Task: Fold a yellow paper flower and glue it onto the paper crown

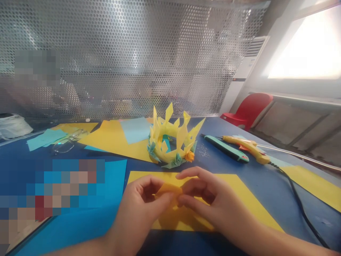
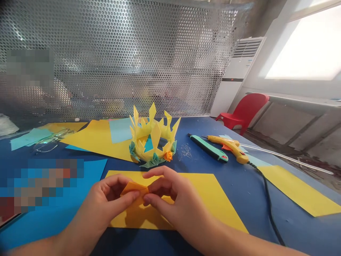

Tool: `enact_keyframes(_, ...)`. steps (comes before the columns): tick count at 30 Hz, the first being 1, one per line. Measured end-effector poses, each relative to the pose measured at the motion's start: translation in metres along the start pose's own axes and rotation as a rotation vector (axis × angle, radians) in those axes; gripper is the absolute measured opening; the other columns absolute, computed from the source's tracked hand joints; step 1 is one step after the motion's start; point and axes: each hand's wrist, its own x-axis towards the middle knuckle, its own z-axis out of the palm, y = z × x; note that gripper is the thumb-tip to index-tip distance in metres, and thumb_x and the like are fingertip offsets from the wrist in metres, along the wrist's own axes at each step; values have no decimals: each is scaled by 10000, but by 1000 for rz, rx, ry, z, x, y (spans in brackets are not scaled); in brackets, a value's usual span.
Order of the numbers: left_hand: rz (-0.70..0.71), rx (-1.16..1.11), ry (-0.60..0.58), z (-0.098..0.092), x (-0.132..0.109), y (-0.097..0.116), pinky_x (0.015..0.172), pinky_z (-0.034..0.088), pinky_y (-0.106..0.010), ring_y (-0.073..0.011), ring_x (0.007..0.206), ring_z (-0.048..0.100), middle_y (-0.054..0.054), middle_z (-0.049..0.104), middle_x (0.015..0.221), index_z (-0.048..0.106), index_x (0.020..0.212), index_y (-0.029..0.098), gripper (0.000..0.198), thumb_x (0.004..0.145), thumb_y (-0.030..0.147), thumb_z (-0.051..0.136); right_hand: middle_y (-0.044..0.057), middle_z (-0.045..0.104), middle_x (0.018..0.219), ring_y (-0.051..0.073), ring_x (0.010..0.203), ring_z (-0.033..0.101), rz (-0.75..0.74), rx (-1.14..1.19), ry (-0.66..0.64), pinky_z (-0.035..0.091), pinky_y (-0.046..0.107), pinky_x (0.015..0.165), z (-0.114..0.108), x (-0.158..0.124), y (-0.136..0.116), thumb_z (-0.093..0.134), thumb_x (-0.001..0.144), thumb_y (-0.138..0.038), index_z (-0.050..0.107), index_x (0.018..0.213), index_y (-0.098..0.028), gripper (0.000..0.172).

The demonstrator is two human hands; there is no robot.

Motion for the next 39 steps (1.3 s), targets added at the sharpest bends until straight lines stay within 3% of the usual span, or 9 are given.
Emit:
enact_keyframes(7, 16, 34, -12, 1, -2, 0, 632, 547, -197, -144, 715, 689, 16, 740, 721, 722, 745, 197, 137, 641, 216, 809, -58, 674, 657, 131, 654, 696, -13, 19, -23, 539, 234, 625, 1, -1, 2, 626, 810, -203, 571, 977, -241, 181)
enact_keyframes(11, 11, 84, -18, 2, -1, -1, 631, 547, -218, -159, 746, 666, 13, 698, 772, 733, 816, 212, 205, 626, 214, 811, -39, 679, 739, 121, 689, 679, -224, -133, 90, 556, 221, 656, 0, -3, 7, 590, 878, -186, 604, 1046, -261, 185)
enact_keyframes(14, 9, 169, -90, 1, -1, -3, 649, 563, -274, -186, 753, 651, 7, 658, 769, 743, 875, 218, 217, 670, 271, 793, -42, 688, 795, 106, 732, 675, -397, -220, 152, 560, 196, 706, -2, -4, 12, 614, 884, -142, 621, 1015, -283, 194)
enact_keyframes(16, -5, 191, -148, 0, -1, -3, 706, 573, -308, -204, 800, 670, -19, 696, 829, 742, 906, 214, 215, 725, 329, 767, -45, 692, 819, 96, 740, 665, -463, -241, 161, 555, 174, 704, -3, -4, 12, 637, 879, -121, 626, 981, -284, 192)
enact_keyframes(19, -9, 139, -122, -1, 0, -1, 762, 563, -290, -204, 877, 679, -34, 734, 902, 726, 903, 210, 231, 756, 383, 764, -26, 679, 865, 110, 773, 642, -533, -247, 166, 557, 184, 712, -5, -1, 11, 732, 831, -167, 630, 921, -263, 167)
enact_keyframes(24, 5, 88, 5, -2, 0, 2, 795, 553, -275, -206, 951, 664, -16, 733, 933, 693, 934, 217, 294, 720, 387, 801, -8, 668, 823, 118, 732, 638, -482, -269, 128, 563, 195, 671, -5, 3, 10, 778, 792, -174, 631, 834, -224, 161)
enact_keyframes(28, -45, 69, -25, -2, -1, 3, 829, 542, -268, -209, 988, 672, -27, 760, 984, 727, 960, 206, 305, 725, 389, 796, 5, 708, 827, 110, 737, 679, -485, -292, 104, 573, 176, 669, -7, 3, 9, 686, 855, -121, 671, 847, -209, 89)
enact_keyframes(33, -49, 66, -39, -2, 0, 3, 708, 536, -221, -153, 802, 641, 13, 710, 791, 726, 828, 198, 223, 799, 419, 729, 30, 773, 896, 112, 844, 736, -576, -316, 96, 580, 138, 766, -11, 3, 7, 691, 844, -62, 735, 890, -190, 143)
enact_keyframes(39, -66, 63, -38, -4, 1, -1, 711, 560, -242, -133, 737, 664, 21, 704, 822, 707, 930, 205, 238, 865, 432, 683, 45, 801, 939, 116, 850, 762, -612, -319, 103, 586, 125, 787, -12, 2, 6, 696, 827, -34, 772, 905, -190, 190)
